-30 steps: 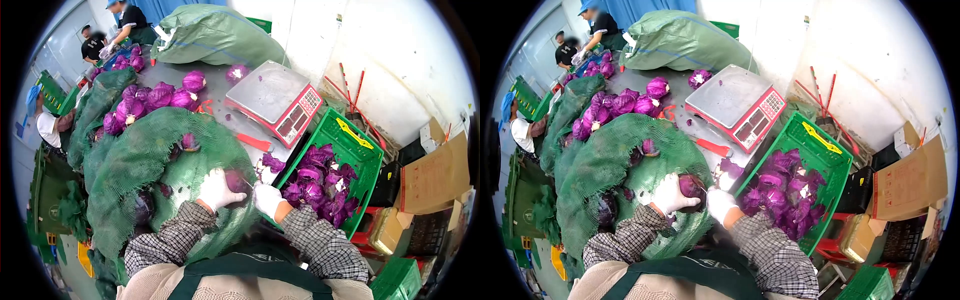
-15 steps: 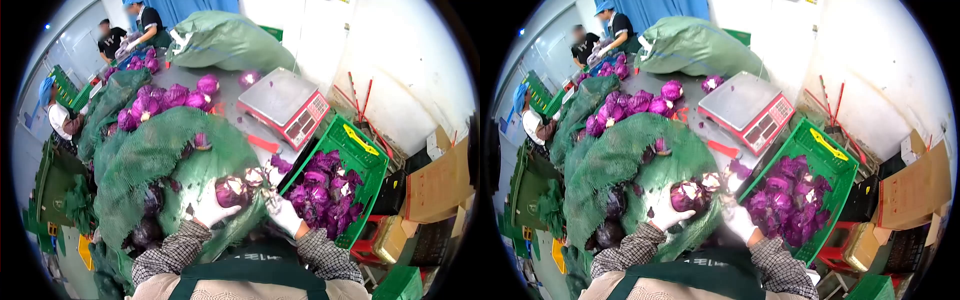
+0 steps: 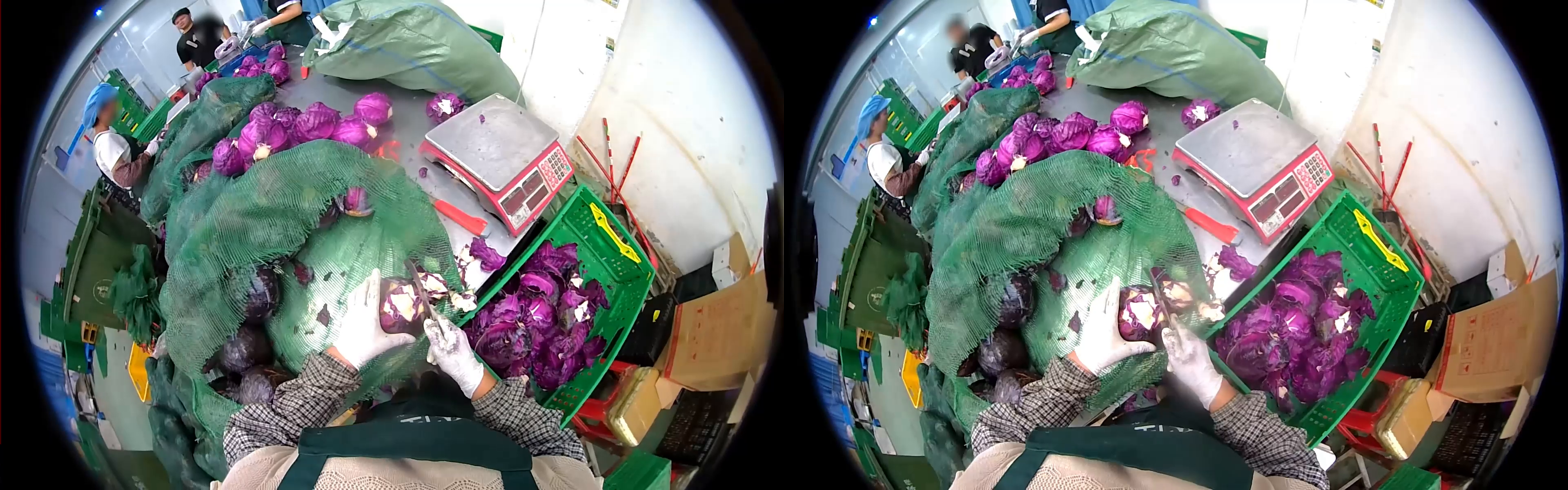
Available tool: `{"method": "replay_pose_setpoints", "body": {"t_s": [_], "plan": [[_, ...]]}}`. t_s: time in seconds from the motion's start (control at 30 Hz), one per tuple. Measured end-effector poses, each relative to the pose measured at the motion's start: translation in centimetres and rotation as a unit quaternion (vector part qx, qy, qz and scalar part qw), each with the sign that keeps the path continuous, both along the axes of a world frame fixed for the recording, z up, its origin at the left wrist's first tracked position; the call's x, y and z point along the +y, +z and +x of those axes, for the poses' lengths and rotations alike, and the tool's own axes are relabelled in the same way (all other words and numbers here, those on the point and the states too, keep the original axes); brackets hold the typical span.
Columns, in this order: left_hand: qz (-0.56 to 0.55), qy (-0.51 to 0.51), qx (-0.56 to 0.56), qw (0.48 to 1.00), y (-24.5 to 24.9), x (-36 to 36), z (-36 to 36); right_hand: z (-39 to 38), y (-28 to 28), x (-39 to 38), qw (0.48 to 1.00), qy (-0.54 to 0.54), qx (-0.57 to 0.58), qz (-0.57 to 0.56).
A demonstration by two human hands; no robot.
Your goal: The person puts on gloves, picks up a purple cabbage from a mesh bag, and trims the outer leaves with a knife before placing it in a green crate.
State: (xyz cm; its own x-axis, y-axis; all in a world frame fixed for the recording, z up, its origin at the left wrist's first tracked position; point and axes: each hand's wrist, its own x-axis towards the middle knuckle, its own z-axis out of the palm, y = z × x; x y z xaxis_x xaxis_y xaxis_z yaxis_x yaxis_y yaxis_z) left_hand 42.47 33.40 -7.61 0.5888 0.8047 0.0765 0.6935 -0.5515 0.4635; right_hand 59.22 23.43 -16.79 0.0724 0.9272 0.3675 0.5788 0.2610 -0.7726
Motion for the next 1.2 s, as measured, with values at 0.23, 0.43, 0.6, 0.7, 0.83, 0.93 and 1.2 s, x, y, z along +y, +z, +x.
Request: {"method": "replay_pose_setpoints", "body": {"t_s": [0.23, 0.43, 0.6, 0.7, 0.83, 0.93, 1.2], "plan": [[0.020, 0.053, 0.027, 0.998, 0.3, -2.1, 1.1, -0.2, 1.4, 1.0, 0.983, -0.035, -0.180, 0.021], [0.020, 0.085, 0.033, 0.996, -0.4, -2.9, 2.3, -0.2, 0.2, 1.9, 0.933, -0.065, 0.270, -0.231], [0.039, 0.101, 0.028, 0.994, -1.1, -3.1, 2.5, 0.3, 2.7, 2.5, 0.866, -0.115, 0.344, -0.345], [0.055, 0.099, 0.000, 0.994, -1.7, -3.5, 2.3, 0.0, 2.0, 2.6, 0.874, -0.141, 0.363, -0.292], [0.087, 0.100, -0.067, 0.989, -2.7, -4.6, -0.3, 1.1, 0.4, 1.4, 0.780, -0.163, 0.519, -0.309], [0.020, 0.108, -0.103, 0.989, -3.2, -4.9, -3.7, 0.2, 3.9, 0.5, 0.836, -0.099, 0.429, -0.327], [-0.159, 0.314, -0.259, 0.899, -1.7, -4.0, -4.4, -4.0, 4.1, 0.2, 0.863, -0.092, 0.447, -0.219]]}}
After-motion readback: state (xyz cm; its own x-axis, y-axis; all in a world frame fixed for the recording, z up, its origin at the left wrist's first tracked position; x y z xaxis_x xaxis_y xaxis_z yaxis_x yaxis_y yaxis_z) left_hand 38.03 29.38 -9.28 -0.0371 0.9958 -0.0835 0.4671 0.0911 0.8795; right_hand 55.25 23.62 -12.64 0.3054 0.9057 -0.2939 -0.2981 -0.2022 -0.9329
